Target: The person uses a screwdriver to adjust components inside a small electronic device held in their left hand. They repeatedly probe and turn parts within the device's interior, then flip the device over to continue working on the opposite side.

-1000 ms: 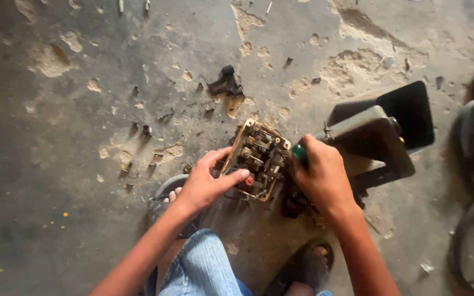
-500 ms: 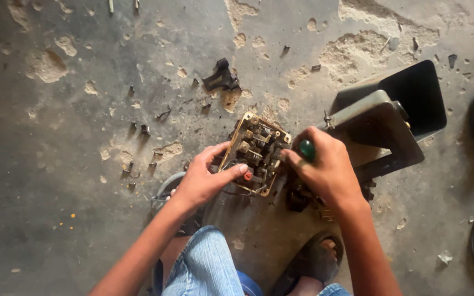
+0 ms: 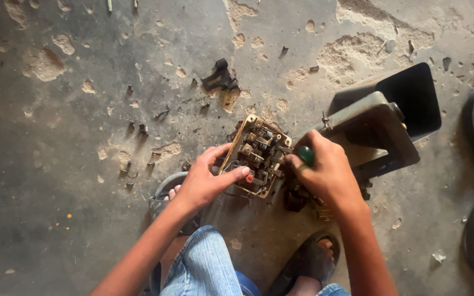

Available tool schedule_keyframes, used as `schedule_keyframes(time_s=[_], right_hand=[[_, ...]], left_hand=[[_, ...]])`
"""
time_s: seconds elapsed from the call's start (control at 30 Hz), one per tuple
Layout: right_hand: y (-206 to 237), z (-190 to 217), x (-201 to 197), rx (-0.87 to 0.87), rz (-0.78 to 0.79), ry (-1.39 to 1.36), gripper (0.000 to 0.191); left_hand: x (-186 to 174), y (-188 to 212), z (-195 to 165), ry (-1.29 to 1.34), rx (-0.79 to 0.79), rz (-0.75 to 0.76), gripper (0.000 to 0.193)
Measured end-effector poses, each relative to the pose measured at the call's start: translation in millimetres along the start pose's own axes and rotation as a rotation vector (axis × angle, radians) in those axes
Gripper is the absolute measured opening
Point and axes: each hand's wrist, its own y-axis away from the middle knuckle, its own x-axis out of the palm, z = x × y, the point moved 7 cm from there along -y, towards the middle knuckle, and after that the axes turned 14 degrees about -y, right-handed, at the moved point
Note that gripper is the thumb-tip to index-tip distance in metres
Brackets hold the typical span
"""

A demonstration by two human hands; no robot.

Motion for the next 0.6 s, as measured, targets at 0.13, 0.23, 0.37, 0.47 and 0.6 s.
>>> schedule_keyframes(time_s=[0.13, 0.23, 0.37, 0.47, 0.6], right_hand=[[2.3, -7.6, 1.2, 0.168, -0.015, 0.202, 0.028], [3.1, -1.2, 3.9, 0.090, -0.012, 0.147, 0.025], [4.4, 3.3, -2.1, -0.009, -0.074, 0.136, 0.026], [4.2, -7.8, 0.1, 0.123, -0.038, 0.191, 0.027], [4.9, 17.7, 0.9, -0.224, -0.103, 0.153, 0.025]], left_hand=[[-0.6, -0.9, -0.6, -0.003, 0.021, -0.017, 0.070], [-0.9, -1.1, -0.4, -0.037, 0.044, -0.034, 0.069], [-0.4, -1.4, 2.3, -0.028, 0.027, -0.033, 0.070], [0.7, -1.3, 2.9, -0.013, 0.005, -0.017, 0.073], [-2.5, 1.0, -4.3, -0.036, 0.078, -0.057, 0.069]])
